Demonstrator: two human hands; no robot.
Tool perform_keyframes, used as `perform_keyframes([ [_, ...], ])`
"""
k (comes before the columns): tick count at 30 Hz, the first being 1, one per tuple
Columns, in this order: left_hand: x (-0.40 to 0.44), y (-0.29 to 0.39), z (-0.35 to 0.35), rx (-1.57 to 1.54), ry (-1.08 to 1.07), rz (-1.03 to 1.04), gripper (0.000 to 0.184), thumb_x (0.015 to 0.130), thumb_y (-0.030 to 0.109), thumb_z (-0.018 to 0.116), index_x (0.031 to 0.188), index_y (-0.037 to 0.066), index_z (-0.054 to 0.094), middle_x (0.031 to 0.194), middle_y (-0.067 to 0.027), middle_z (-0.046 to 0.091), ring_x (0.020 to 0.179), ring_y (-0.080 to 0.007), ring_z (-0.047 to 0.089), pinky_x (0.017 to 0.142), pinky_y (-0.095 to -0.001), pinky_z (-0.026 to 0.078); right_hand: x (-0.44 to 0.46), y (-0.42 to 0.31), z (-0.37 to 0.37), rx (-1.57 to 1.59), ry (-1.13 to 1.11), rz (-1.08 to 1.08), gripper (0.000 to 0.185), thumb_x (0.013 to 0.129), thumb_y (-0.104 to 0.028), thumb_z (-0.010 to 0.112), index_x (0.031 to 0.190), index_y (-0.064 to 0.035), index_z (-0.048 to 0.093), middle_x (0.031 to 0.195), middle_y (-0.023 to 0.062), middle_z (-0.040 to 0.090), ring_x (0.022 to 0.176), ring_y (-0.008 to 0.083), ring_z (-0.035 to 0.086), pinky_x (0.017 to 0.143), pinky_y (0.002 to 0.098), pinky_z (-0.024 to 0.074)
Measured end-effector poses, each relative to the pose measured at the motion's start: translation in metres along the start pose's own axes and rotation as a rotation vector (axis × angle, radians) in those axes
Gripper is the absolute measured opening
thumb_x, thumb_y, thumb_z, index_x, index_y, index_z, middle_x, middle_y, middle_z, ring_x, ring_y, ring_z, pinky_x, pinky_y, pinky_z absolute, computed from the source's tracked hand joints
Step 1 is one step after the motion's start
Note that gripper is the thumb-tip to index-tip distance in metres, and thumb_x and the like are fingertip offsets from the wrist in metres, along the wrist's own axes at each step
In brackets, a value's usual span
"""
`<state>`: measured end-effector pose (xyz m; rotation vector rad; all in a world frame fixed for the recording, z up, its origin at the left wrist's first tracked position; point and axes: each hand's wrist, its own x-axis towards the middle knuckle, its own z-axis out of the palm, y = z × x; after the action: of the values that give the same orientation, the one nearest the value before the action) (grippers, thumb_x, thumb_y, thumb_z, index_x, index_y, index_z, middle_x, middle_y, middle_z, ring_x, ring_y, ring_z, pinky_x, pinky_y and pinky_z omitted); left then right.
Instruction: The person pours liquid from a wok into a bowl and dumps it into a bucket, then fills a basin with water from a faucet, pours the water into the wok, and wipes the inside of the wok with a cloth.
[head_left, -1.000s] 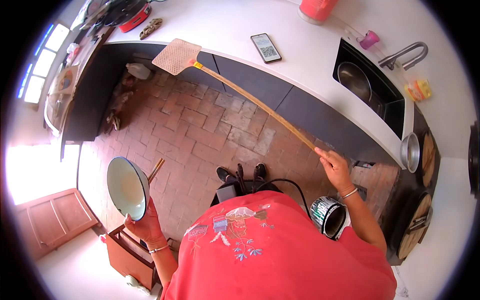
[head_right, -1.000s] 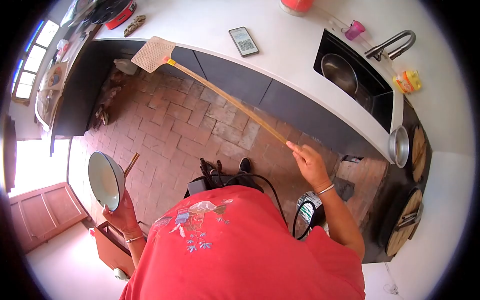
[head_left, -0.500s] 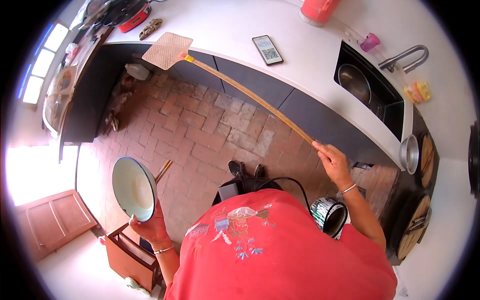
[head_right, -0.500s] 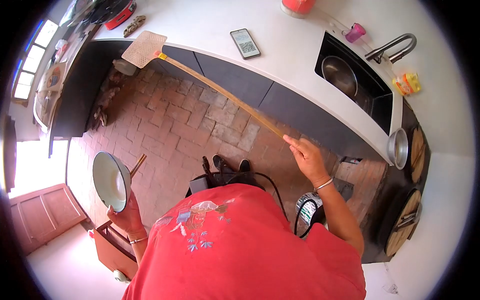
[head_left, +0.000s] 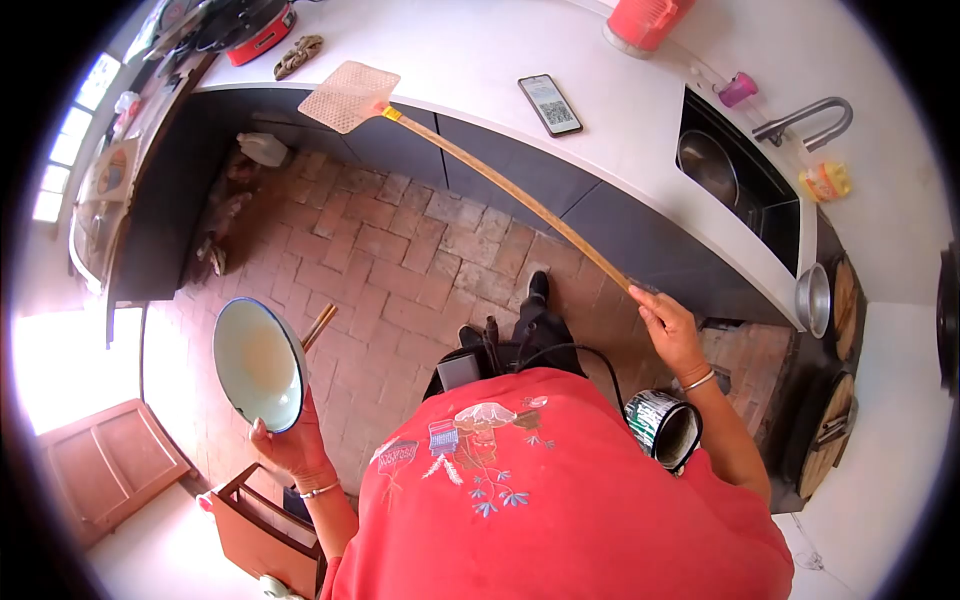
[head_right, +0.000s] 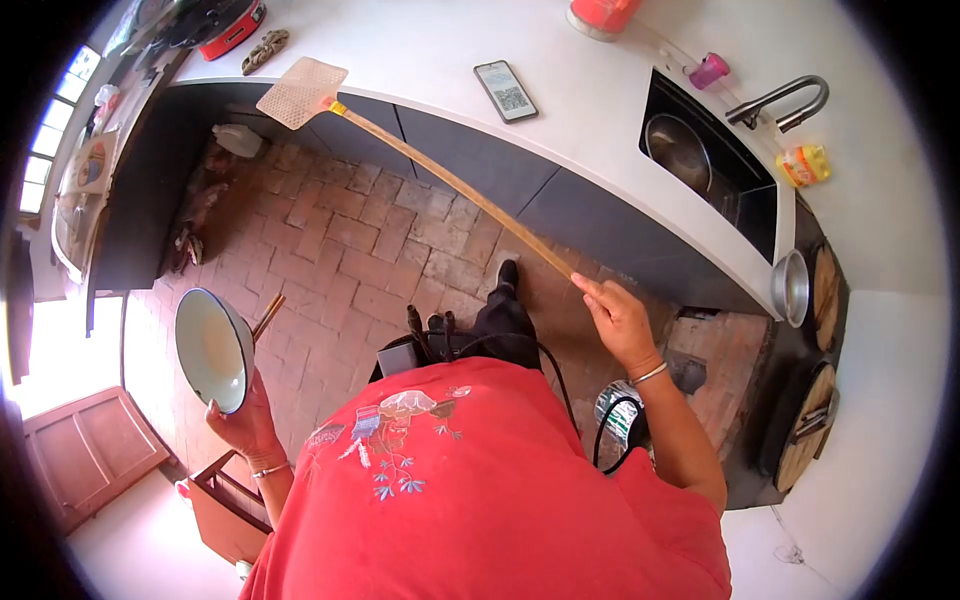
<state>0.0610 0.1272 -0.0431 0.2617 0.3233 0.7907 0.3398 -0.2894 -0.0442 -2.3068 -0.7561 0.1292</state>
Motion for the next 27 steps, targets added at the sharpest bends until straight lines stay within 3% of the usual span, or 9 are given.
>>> perform_keyframes([
  [4, 0.005, 0.000, -0.006, -0.001, -0.006, 0.015, 0.061, 0.073, 0.009, 0.057, 0.130, 0.000, 0.037, 0.133, -0.0149, 0.041, 0.126, -0.0318, 0.035, 0.108, -0.0490, 0.024, 0.006, -0.002, -0.003, -0.057, -0.037, 0.021, 0.035, 0.082, 0.001, 0.057, 0.115, -0.0116, 0.060, 0.065, 0.0073, 0.044, 0.057, 0.0169, 0.043, 0.057, 0.0258, 0.0400],
  [6, 0.007, -0.002, -0.011, -0.001, 0.043, 0.039, 0.059, 0.073, 0.011, 0.057, 0.128, 0.003, 0.040, 0.134, -0.0142, 0.042, 0.125, -0.0327, 0.038, 0.104, -0.0549, 0.029, 0.012, -0.002, -0.005, -0.058, -0.035, -0.001, 0.035, 0.082, 0.001, 0.057, 0.115, -0.0115, 0.060, 0.065, 0.0072, 0.044, 0.057, 0.0168, 0.043, 0.057, 0.0258, 0.0398],
  [14, -0.002, -0.005, -0.014, -0.010, 0.143, 0.044, 0.057, 0.073, 0.012, 0.057, 0.128, 0.005, 0.041, 0.132, -0.0130, 0.044, 0.123, -0.0328, 0.041, 0.101, -0.0561, 0.032, 0.029, -0.003, -0.016, -0.037, -0.055, 0.006, 0.034, 0.082, 0.001, 0.057, 0.114, -0.0116, 0.061, 0.064, 0.0073, 0.043, 0.056, 0.0176, 0.042, 0.055, 0.0260, 0.0389],
  [16, 0.000, -0.005, -0.011, -0.026, 0.117, 0.033, 0.057, 0.073, 0.013, 0.056, 0.128, 0.005, 0.041, 0.131, -0.0129, 0.044, 0.122, -0.0328, 0.041, 0.100, -0.0562, 0.033, 0.028, -0.002, -0.018, -0.061, -0.081, 0.040, 0.036, 0.082, -0.002, 0.057, 0.115, -0.0169, 0.060, 0.065, 0.0083, 0.042, 0.058, 0.0210, 0.045, 0.058, 0.0289, 0.0415],
  [19, 0.007, -0.014, -0.007, -0.084, 0.084, 0.077, 0.055, 0.074, 0.014, 0.057, 0.127, 0.005, 0.043, 0.130, -0.0129, 0.045, 0.121, -0.0328, 0.042, 0.099, -0.0566, 0.035, 0.024, 0.004, -0.016, -0.042, -0.068, 0.026, 0.036, 0.082, -0.002, 0.058, 0.115, -0.0173, 0.060, 0.065, 0.0090, 0.042, 0.058, 0.0217, 0.045, 0.057, 0.0288, 0.0414],
  [21, 0.004, -0.012, -0.006, -0.053, -0.030, -0.008, 0.056, 0.075, 0.012, 0.056, 0.128, 0.002, 0.041, 0.133, -0.0137, 0.042, 0.124, -0.0304, 0.038, 0.106, -0.0496, 0.027, 0.023, 0.006, -0.011, -0.023, -0.066, 0.023, 0.036, 0.081, -0.002, 0.058, 0.113, -0.0178, 0.061, 0.066, 0.0097, 0.043, 0.058, 0.0225, 0.046, 0.057, 0.0292, 0.0416],
  [27, 0.004, -0.018, 0.007, -0.023, 0.023, 0.057, 0.058, 0.075, 0.012, 0.053, 0.130, 0.003, 0.039, 0.134, -0.0148, 0.041, 0.125, -0.0334, 0.037, 0.103, -0.0527, 0.032, 0.025, 0.003, -0.006, -0.044, -0.133, 0.001, 0.035, 0.081, -0.004, 0.058, 0.112, -0.0204, 0.061, 0.067, 0.0098, 0.047, 0.059, 0.0241, 0.050, 0.058, 0.0311, 0.0434],
])
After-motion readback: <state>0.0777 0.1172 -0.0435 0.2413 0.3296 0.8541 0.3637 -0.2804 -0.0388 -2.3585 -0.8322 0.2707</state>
